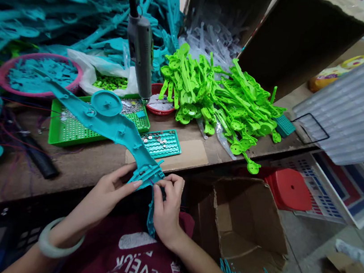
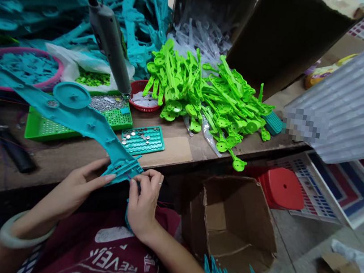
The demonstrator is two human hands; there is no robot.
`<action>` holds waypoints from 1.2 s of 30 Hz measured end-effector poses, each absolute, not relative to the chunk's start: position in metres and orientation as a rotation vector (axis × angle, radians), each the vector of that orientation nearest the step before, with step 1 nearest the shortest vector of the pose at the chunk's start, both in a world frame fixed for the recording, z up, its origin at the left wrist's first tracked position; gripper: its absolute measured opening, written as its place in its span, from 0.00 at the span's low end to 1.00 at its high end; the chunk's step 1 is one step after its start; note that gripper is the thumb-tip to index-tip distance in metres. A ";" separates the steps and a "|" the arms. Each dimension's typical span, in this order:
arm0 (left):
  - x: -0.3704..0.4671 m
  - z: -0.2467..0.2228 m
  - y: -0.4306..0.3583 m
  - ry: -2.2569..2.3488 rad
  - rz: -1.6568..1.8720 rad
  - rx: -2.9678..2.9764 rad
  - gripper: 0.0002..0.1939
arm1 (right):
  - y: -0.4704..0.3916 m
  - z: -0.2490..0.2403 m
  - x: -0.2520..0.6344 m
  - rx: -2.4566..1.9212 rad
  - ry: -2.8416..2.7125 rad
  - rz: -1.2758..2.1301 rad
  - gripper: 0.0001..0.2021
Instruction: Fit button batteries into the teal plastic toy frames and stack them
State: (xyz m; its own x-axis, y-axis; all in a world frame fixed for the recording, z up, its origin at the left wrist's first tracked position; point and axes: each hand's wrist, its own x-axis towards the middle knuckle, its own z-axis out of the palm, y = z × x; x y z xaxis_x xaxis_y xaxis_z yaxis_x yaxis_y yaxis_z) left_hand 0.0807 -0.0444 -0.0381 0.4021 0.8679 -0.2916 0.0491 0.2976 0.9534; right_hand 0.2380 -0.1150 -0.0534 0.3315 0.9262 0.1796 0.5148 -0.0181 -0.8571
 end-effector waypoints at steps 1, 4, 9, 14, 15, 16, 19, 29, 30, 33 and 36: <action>0.082 -0.040 -0.045 1.032 0.692 1.133 0.27 | -0.114 -0.054 0.237 -1.667 -1.292 0.550 0.05; 0.084 -0.045 -0.048 1.126 0.709 1.103 0.31 | -0.110 -0.054 0.233 -1.666 -1.254 0.536 0.05; 0.090 -0.049 -0.052 1.176 0.773 1.101 0.32 | -0.106 -0.055 0.230 -1.649 -1.297 0.543 0.06; 0.095 -0.047 -0.052 1.148 0.847 1.086 0.28 | -0.101 -0.051 0.232 -1.654 -1.335 0.477 0.04; 0.095 -0.046 -0.052 1.154 0.860 1.097 0.26 | -0.099 -0.049 0.233 -1.650 -1.333 0.449 0.04; 0.096 -0.046 -0.052 1.164 0.868 1.118 0.24 | -0.096 -0.046 0.235 -1.646 -1.338 0.424 0.05; 0.098 -0.044 -0.052 1.214 0.869 1.214 0.22 | -0.082 -0.035 0.241 -1.607 -1.446 0.425 0.12; 0.106 -0.048 -0.053 1.213 0.902 1.353 0.18 | -0.052 -0.018 0.259 -1.423 -1.628 0.758 0.03; 0.105 -0.049 -0.052 1.208 0.895 1.349 0.18 | -0.049 -0.020 0.262 -1.351 -1.573 0.830 0.02; 0.104 -0.052 -0.049 1.168 0.853 1.322 0.18 | -0.040 -0.029 0.271 -1.145 -1.191 1.022 0.05; 0.105 -0.056 -0.047 1.118 0.832 1.298 0.18 | -0.030 -0.038 0.269 -1.077 -0.878 1.111 0.08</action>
